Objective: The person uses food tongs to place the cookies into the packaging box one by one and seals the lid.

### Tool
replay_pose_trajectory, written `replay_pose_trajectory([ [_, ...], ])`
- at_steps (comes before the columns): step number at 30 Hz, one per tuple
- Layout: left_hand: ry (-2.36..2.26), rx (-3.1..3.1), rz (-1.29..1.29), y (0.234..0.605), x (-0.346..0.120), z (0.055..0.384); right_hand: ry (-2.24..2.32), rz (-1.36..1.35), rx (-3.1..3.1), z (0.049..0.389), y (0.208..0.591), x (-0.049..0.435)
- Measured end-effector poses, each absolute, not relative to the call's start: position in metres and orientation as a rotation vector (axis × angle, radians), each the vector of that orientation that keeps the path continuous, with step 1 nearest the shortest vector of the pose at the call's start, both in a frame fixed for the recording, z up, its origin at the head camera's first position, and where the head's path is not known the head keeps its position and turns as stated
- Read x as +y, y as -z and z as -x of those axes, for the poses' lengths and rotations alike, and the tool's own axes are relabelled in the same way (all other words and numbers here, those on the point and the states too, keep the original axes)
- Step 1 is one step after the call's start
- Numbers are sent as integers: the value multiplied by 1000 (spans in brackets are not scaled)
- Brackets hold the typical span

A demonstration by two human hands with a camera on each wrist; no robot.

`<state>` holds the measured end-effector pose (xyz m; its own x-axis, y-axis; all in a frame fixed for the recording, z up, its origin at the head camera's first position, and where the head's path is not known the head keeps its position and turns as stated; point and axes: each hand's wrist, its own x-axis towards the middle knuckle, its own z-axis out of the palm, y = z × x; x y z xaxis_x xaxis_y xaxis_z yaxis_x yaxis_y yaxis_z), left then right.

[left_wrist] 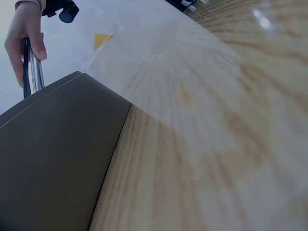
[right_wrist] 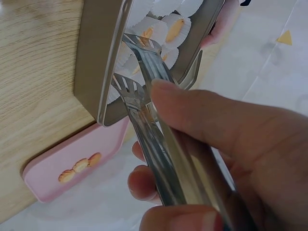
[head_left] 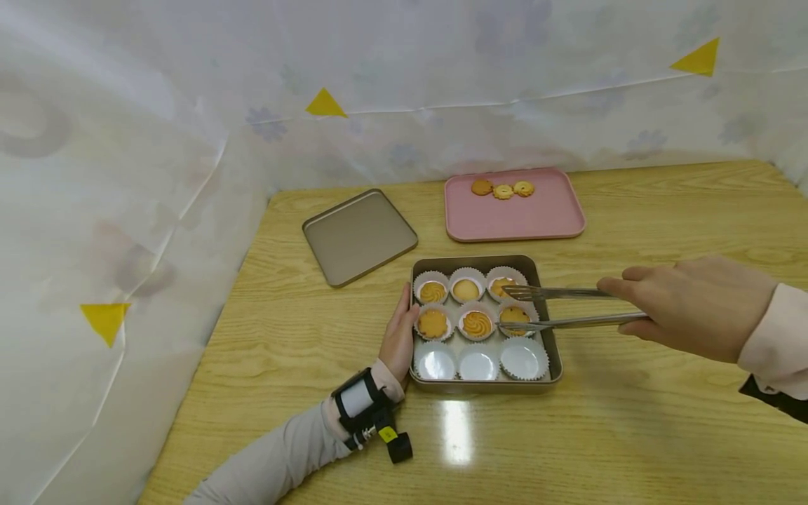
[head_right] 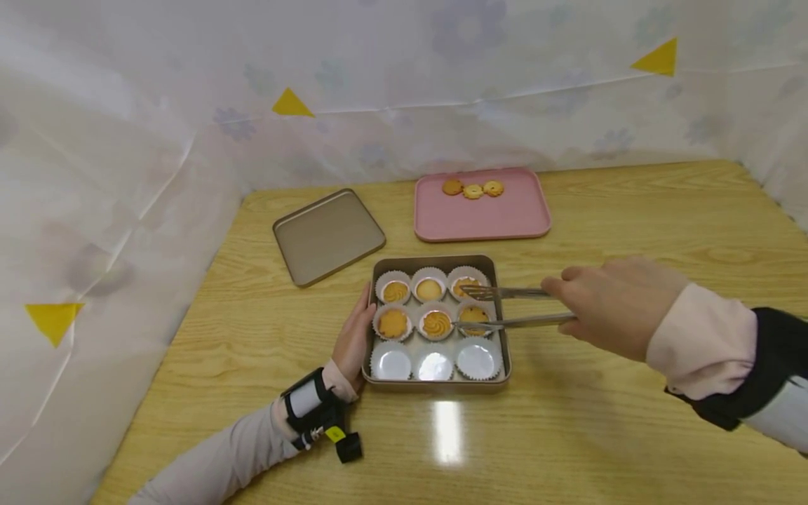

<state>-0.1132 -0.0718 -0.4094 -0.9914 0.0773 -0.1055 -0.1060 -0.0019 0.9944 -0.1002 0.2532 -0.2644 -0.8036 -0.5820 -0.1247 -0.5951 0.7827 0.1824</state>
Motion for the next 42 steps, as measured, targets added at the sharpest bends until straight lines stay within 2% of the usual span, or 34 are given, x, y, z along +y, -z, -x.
replay_pose_trajectory([
  [7,-2131,2124,36,410,-72,114,-228,882,2898,102,262,257],
  [14,-2124,2127,43,410,-72,113,-85,864,2877,120,253,263],
  [19,-2114,2140,51,410,-72,114,37,876,2858,142,243,269],
  [25,-2112,2137,46,410,-72,114,122,748,2841,175,240,274],
  [34,-2110,2151,57,412,-71,114,150,698,2846,228,252,288],
  [42,-2119,2138,64,413,-71,114,127,592,2860,265,265,276],
])
